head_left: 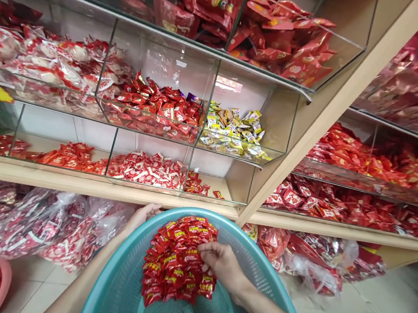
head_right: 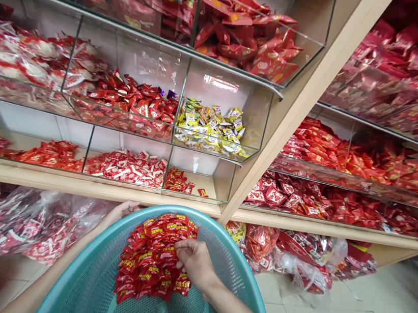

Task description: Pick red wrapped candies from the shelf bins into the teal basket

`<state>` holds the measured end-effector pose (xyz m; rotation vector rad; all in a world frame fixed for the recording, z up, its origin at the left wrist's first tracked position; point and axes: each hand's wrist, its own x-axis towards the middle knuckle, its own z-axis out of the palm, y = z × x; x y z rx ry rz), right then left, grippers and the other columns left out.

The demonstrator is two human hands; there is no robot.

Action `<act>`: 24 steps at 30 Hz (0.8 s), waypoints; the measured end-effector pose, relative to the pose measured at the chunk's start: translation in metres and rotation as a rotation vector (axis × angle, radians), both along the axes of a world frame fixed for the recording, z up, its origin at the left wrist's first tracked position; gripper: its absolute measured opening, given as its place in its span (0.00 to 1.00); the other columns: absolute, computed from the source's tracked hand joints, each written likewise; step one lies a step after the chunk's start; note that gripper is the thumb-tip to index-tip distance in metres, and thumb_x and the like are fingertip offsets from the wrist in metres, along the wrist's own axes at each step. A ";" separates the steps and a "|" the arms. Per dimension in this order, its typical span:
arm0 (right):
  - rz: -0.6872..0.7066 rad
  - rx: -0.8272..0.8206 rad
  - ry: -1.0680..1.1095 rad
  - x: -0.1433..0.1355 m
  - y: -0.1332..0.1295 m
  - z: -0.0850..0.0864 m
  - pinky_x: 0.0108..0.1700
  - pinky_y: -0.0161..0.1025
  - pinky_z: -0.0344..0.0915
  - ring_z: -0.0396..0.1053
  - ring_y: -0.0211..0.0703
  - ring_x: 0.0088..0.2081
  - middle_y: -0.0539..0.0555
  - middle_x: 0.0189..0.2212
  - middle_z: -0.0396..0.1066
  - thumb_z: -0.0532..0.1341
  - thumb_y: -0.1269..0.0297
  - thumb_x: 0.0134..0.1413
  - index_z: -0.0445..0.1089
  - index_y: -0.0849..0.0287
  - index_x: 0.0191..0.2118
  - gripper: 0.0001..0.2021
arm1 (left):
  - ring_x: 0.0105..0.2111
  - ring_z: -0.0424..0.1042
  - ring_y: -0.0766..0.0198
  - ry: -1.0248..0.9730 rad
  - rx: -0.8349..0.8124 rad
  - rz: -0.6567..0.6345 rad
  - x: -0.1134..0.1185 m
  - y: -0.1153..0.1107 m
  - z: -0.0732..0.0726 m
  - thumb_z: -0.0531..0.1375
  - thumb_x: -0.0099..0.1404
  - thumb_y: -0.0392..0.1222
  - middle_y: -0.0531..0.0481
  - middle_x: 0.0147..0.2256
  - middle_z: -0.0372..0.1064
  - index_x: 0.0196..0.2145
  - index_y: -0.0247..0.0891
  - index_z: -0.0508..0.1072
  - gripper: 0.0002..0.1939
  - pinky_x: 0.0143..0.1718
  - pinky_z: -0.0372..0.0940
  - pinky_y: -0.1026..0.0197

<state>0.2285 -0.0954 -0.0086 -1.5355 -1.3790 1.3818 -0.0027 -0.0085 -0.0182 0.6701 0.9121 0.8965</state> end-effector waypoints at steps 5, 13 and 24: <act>0.111 0.245 -0.244 0.000 -0.006 -0.003 0.25 0.33 0.60 0.67 0.38 0.22 0.49 0.19 0.67 0.51 0.62 0.50 0.68 0.61 0.39 0.14 | 0.14 0.65 0.67 0.021 -0.019 0.027 0.000 0.002 0.001 0.54 0.55 0.41 0.46 0.16 0.69 0.18 0.31 0.70 0.14 0.17 0.58 0.68; 0.086 0.707 -0.645 0.016 0.027 0.073 0.33 0.33 0.59 0.66 0.37 0.29 0.51 0.28 0.70 0.49 0.65 0.54 0.68 0.57 0.35 0.11 | 0.15 0.66 0.67 0.013 -0.009 0.007 -0.002 0.002 0.000 0.55 0.54 0.42 0.48 0.16 0.69 0.18 0.31 0.71 0.14 0.19 0.60 0.68; 0.063 0.103 -1.203 0.024 0.183 0.085 0.31 0.38 0.62 0.68 0.49 0.33 0.63 0.30 0.70 0.65 0.56 0.33 0.71 0.66 0.29 0.17 | 0.15 0.66 0.66 0.021 -0.034 0.000 0.001 0.002 0.005 0.51 0.57 0.40 0.46 0.16 0.69 0.19 0.30 0.71 0.15 0.18 0.60 0.68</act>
